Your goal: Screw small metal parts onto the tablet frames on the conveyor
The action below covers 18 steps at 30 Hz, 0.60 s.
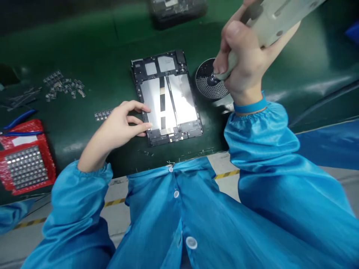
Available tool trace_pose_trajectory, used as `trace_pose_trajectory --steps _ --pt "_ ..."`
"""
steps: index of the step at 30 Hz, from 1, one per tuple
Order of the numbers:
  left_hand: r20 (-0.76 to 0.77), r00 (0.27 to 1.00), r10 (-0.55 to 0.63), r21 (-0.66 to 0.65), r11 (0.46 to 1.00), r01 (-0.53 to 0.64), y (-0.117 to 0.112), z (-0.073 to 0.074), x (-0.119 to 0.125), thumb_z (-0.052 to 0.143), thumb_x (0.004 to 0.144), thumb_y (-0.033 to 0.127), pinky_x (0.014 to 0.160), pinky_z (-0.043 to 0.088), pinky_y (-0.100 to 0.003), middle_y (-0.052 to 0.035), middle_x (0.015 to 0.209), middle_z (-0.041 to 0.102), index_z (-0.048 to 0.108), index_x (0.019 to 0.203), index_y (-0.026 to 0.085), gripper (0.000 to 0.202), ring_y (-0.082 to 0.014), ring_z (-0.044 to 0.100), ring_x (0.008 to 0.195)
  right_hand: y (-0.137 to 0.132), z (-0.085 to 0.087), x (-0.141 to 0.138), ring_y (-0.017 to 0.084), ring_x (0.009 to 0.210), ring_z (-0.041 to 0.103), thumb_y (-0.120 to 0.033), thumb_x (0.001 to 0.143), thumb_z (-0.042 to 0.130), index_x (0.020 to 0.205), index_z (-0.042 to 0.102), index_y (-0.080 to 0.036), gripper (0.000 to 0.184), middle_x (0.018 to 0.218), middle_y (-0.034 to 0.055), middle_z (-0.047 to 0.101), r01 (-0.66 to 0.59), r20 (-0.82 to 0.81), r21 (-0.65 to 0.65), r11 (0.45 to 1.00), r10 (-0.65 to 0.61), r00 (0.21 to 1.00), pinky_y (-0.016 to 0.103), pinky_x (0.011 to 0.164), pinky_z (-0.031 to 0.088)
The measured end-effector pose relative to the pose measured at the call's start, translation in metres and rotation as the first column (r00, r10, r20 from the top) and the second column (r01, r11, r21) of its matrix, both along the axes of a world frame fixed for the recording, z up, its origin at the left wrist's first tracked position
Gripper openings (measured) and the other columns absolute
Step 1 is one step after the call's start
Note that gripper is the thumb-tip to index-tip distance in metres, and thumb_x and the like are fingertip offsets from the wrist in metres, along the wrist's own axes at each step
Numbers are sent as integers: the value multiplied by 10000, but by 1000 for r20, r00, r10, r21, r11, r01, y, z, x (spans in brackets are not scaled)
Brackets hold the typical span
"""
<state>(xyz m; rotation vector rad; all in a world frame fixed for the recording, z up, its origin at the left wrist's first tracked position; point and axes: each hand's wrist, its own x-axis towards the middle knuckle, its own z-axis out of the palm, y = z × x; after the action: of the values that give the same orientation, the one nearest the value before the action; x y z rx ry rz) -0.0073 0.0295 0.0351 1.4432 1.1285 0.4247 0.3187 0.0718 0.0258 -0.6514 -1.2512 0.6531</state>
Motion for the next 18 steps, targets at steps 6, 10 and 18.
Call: trace_pose_trajectory --steps 6,10,18 --pt "-2 996 -91 -20 996 91 19 -2 -11 1132 720 327 785 716 -165 -88 1356 795 855 1212 226 573 -160 788 925 1 -17 -8 -35 522 468 -488 864 864 1290 421 -120 717 1067 -63 629 30 -90 36 999 -27 996 141 433 300" --pt "-14 998 -65 1 998 65 9 -2 -10 1128 756 360 814 718 -183 -77 1395 779 843 1253 248 584 -155 769 943 7 -31 -4 -35 523 474 -678 840 853 1515 330 -159 999 998 -85 640 67 -92 20 998 -65 994 113 440 266" --pt "-48 997 -66 24 997 67 6 3 -6 1083 799 364 813 715 -214 -72 1375 778 839 1271 246 544 -165 768 938 6 -23 -8 -50 498 381 -946 679 811 1480 277 -179 1231 907 -106 587 136 -36 -90 987 -140 990 138 434 234"
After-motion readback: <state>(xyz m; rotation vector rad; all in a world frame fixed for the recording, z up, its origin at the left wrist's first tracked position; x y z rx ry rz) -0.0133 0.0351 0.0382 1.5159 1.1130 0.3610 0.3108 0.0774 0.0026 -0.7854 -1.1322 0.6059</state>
